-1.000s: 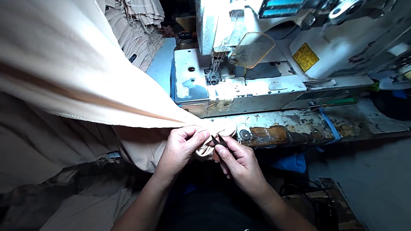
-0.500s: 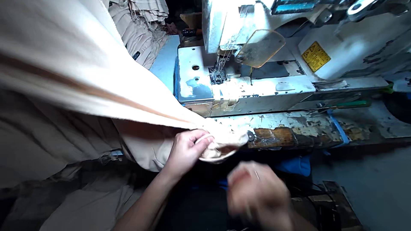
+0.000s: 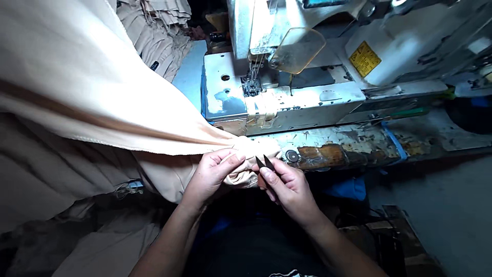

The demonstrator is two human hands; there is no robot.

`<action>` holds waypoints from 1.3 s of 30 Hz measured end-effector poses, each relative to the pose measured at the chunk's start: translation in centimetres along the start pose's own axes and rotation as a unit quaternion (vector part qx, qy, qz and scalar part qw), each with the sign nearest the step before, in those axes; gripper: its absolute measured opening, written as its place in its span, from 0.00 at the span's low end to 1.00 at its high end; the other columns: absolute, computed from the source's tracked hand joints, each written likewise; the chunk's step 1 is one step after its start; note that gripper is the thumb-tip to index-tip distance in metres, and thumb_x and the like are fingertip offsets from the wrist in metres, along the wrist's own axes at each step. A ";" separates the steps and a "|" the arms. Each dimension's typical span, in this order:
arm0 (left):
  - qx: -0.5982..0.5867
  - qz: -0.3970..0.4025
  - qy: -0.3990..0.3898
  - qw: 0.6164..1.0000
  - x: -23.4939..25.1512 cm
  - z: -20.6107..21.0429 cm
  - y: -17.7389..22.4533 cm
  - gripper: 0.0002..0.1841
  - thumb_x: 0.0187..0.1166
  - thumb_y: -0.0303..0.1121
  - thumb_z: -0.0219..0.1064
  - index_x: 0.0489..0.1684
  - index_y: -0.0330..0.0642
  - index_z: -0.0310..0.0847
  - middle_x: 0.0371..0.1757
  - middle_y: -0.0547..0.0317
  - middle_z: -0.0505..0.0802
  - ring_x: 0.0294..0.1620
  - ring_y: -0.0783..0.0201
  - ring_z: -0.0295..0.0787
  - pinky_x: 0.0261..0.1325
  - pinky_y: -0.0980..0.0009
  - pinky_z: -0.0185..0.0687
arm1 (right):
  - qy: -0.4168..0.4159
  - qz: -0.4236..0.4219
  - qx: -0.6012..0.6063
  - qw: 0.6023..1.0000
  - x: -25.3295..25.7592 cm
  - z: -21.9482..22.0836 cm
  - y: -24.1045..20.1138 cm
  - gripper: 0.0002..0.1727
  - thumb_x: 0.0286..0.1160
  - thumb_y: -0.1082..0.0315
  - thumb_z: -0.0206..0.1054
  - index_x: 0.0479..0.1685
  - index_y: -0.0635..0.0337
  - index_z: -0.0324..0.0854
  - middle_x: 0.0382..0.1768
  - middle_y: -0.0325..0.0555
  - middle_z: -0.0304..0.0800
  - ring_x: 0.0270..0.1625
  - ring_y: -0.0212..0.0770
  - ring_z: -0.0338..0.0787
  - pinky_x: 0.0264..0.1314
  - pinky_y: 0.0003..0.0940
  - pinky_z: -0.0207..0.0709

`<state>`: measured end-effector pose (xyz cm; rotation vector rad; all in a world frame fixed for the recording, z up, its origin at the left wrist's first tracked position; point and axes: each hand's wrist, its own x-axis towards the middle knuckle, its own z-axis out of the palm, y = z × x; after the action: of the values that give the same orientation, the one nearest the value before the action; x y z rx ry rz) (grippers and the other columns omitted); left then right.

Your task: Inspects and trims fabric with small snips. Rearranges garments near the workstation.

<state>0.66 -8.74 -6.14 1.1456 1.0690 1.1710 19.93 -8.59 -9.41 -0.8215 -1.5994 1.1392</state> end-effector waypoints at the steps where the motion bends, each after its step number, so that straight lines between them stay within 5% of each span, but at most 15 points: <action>1: -0.023 -0.013 0.008 1.000 0.0 0.1 0.2 0.12 0.83 0.28 0.62 0.29 0.41 0.90 0.22 0.64 0.90 0.24 0.78 0.85 0.32 0.82 0.83 | -0.004 -0.005 -0.011 1.000 0.0 0.1 0.0 0.14 0.88 0.68 0.56 0.49 0.66 0.86 0.27 0.30 0.85 0.22 0.17 0.77 0.22 0.12 0.71; 15: -0.075 -0.030 0.016 0.997 0.0 0.4 0.3 0.12 0.82 0.27 0.63 0.29 0.40 0.90 0.23 0.60 0.91 0.24 0.76 0.88 0.32 0.80 0.85 | 0.000 -0.010 -0.028 1.000 0.2 0.9 0.3 0.14 0.88 0.68 0.56 0.48 0.66 0.86 0.26 0.31 0.85 0.22 0.17 0.77 0.22 0.12 0.72; 18: -0.055 -0.012 -0.012 0.998 -0.1 0.3 0.3 0.12 0.81 0.27 0.64 0.27 0.42 0.91 0.22 0.64 0.91 0.25 0.78 0.86 0.33 0.82 0.84 | -0.007 -0.139 0.015 0.990 -0.3 0.4 0.4 0.14 0.88 0.68 0.57 0.44 0.69 0.85 0.31 0.39 0.91 0.28 0.19 0.83 0.30 0.13 0.78; 22: -0.031 -0.004 -0.011 0.999 0.0 0.2 -0.2 0.13 0.82 0.28 0.63 0.26 0.43 0.91 0.20 0.67 0.89 0.23 0.81 0.84 0.31 0.84 0.81 | -0.046 -0.266 0.072 0.960 -0.7 -0.7 -0.2 0.16 0.92 0.59 0.55 0.46 0.59 0.84 0.36 0.40 0.90 0.39 0.23 0.89 0.42 0.16 0.82; 25: -0.022 0.002 -0.006 1.000 0.0 0.3 -0.3 0.13 0.82 0.28 0.64 0.27 0.43 0.91 0.21 0.66 0.89 0.24 0.80 0.85 0.32 0.84 0.82 | 0.003 -0.224 0.077 0.971 -0.6 -0.8 0.5 0.14 0.92 0.59 0.56 0.49 0.58 0.84 0.39 0.34 0.92 0.36 0.17 0.88 0.37 0.12 0.82; 29: 0.032 0.039 0.029 0.998 -0.4 0.9 -0.5 0.13 0.84 0.31 0.63 0.28 0.43 0.90 0.22 0.66 0.90 0.25 0.78 0.85 0.32 0.81 0.83 | 0.085 -0.164 -0.047 0.982 -0.3 -0.1 0.8 0.19 0.78 0.53 0.72 0.42 0.64 0.85 0.33 0.33 0.88 0.31 0.13 0.78 0.34 0.08 0.73; 33: 0.123 0.117 0.066 0.983 -1.0 2.1 -0.3 0.10 0.83 0.33 0.66 0.34 0.43 0.92 0.27 0.69 0.91 0.29 0.78 0.87 0.36 0.82 0.84 | 0.145 -0.126 -0.126 0.973 0.1 1.3 0.6 0.11 0.68 0.66 0.74 0.36 0.69 0.88 0.28 0.40 0.89 0.32 0.16 0.82 0.39 0.09 0.75; 36: 0.133 0.140 0.062 0.979 -1.3 2.2 0.0 0.08 0.82 0.32 0.67 0.37 0.43 0.92 0.30 0.68 0.92 0.31 0.78 0.88 0.38 0.81 0.85 | 0.126 -0.090 -0.026 0.988 -0.2 1.0 0.4 0.06 0.69 0.75 0.67 0.36 0.70 0.88 0.29 0.39 0.90 0.29 0.17 0.84 0.33 0.11 0.78; 39: 0.142 0.143 0.062 0.978 -1.2 1.8 0.1 0.08 0.81 0.31 0.67 0.34 0.43 0.91 0.26 0.69 0.91 0.28 0.79 0.85 0.34 0.83 0.82 | 0.024 -0.045 0.227 0.973 -1.0 -0.7 -0.5 0.06 0.78 0.76 0.63 0.43 0.60 0.86 0.31 0.31 0.90 0.25 0.16 0.81 0.25 0.11 0.74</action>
<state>2.30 -10.07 -5.84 1.5028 1.2240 1.3574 20.93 -9.48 -9.16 -0.4662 -1.2507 1.3402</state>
